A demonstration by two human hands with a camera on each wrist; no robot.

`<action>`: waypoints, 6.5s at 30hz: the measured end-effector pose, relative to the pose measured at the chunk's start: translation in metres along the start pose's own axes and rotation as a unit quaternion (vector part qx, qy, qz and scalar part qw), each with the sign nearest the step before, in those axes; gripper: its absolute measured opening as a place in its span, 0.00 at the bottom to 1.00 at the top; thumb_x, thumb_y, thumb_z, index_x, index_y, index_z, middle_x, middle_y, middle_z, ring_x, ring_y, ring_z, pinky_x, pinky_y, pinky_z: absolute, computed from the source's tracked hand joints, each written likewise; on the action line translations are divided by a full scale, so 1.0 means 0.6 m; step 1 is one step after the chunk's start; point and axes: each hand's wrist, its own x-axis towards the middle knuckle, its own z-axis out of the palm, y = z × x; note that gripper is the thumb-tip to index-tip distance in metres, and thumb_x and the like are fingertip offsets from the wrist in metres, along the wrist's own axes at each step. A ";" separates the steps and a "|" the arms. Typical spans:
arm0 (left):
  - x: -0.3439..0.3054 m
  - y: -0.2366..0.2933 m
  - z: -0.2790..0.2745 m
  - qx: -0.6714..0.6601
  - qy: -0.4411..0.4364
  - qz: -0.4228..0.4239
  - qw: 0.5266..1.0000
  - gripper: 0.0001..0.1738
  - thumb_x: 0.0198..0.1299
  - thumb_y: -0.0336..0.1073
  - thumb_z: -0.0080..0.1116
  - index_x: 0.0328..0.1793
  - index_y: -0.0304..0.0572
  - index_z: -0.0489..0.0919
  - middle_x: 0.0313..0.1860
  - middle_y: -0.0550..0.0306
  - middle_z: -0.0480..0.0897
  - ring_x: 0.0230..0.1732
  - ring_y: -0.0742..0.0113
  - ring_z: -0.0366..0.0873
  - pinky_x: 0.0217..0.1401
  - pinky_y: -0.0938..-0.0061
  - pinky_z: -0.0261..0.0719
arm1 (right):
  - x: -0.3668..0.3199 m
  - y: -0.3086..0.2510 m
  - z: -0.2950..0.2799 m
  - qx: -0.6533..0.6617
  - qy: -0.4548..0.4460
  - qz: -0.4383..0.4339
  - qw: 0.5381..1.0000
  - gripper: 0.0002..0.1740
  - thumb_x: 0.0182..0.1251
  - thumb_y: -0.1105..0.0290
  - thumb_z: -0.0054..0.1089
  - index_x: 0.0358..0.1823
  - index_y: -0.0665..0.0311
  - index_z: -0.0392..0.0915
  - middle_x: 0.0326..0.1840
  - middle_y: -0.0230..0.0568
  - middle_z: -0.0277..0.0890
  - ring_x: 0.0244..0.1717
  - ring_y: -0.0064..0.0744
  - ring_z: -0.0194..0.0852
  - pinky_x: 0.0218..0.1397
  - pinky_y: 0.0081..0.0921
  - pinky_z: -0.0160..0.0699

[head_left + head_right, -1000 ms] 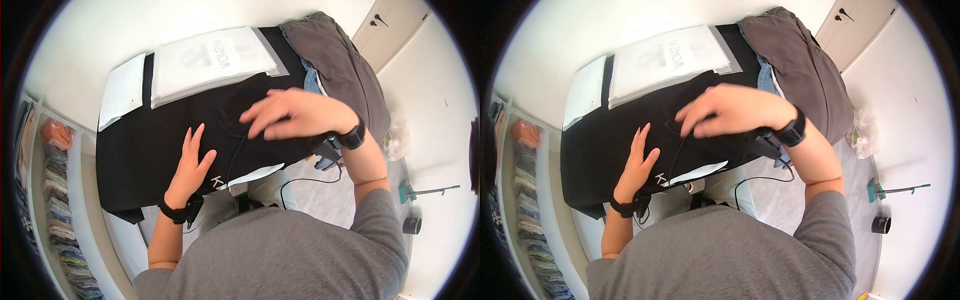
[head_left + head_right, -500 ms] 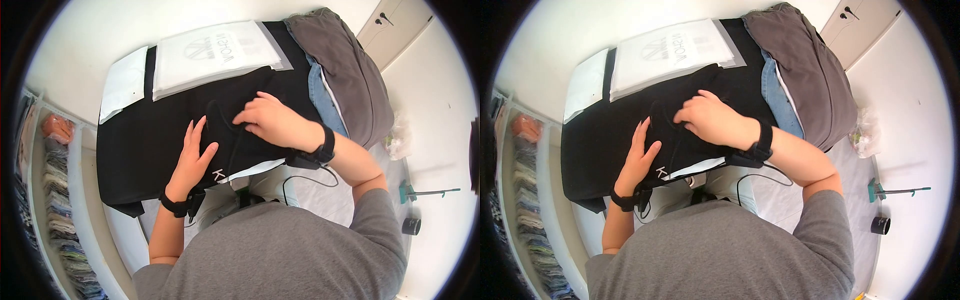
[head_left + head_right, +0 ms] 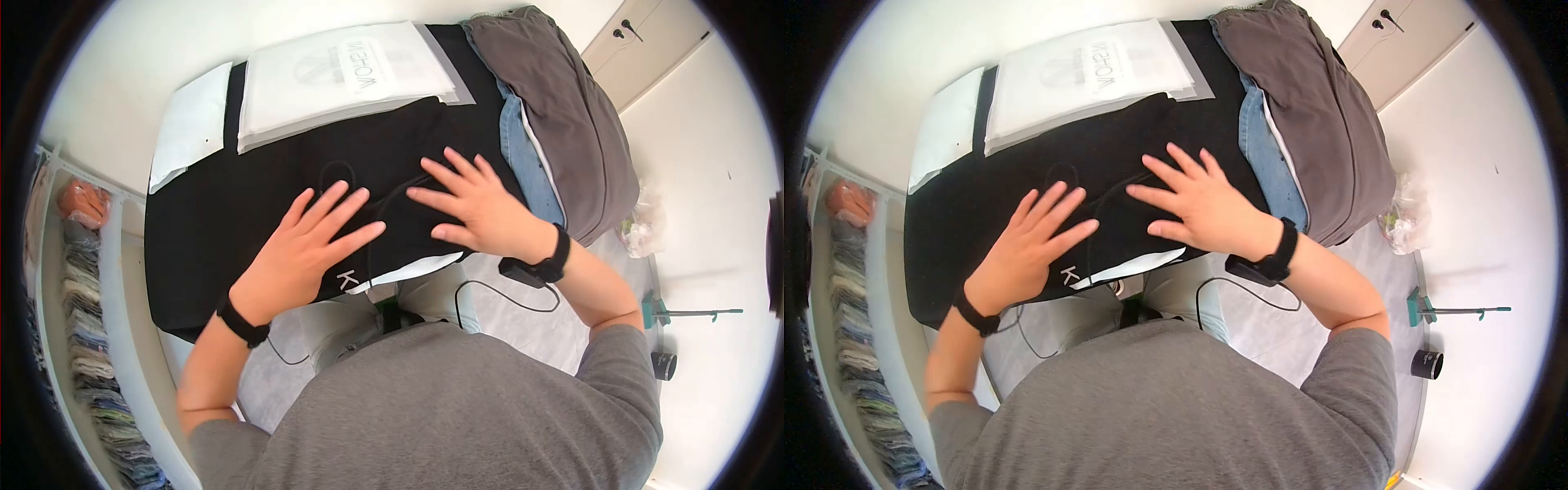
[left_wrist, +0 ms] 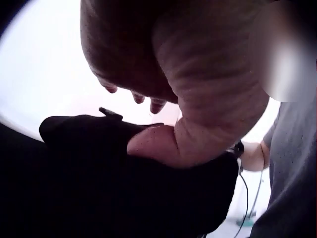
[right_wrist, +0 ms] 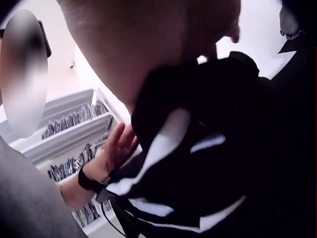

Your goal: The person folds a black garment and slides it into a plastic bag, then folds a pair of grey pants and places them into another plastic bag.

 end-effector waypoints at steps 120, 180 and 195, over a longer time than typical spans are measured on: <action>0.058 -0.470 0.176 -0.167 0.137 -0.533 0.818 0.22 0.60 0.41 0.50 0.60 0.51 0.79 0.58 0.48 0.81 0.61 0.47 0.75 0.66 0.55 0.66 | -0.336 0.207 0.333 0.659 0.557 0.236 0.447 0.22 0.75 0.56 0.43 0.58 0.66 0.72 0.53 0.41 0.78 0.55 0.41 0.75 0.61 0.32 0.73; 0.176 0.052 0.101 0.023 -0.028 -0.073 0.997 0.23 0.62 0.42 0.57 0.62 0.48 0.75 0.44 0.44 0.78 0.47 0.53 0.79 0.39 0.67 0.82 | -0.233 -0.041 0.047 0.770 0.475 0.272 0.328 0.32 0.64 0.60 0.55 0.63 0.77 0.66 0.58 0.56 0.76 0.56 0.46 0.78 0.62 0.35 0.76; 0.211 0.074 0.120 -0.030 0.004 -0.030 0.999 0.27 0.63 0.42 0.58 0.69 0.56 0.70 0.42 0.49 0.74 0.43 0.54 0.75 0.43 0.64 0.81 | -0.250 -0.030 0.057 0.720 0.500 0.281 0.391 0.32 0.63 0.63 0.54 0.65 0.76 0.63 0.59 0.58 0.74 0.55 0.48 0.79 0.61 0.36 0.77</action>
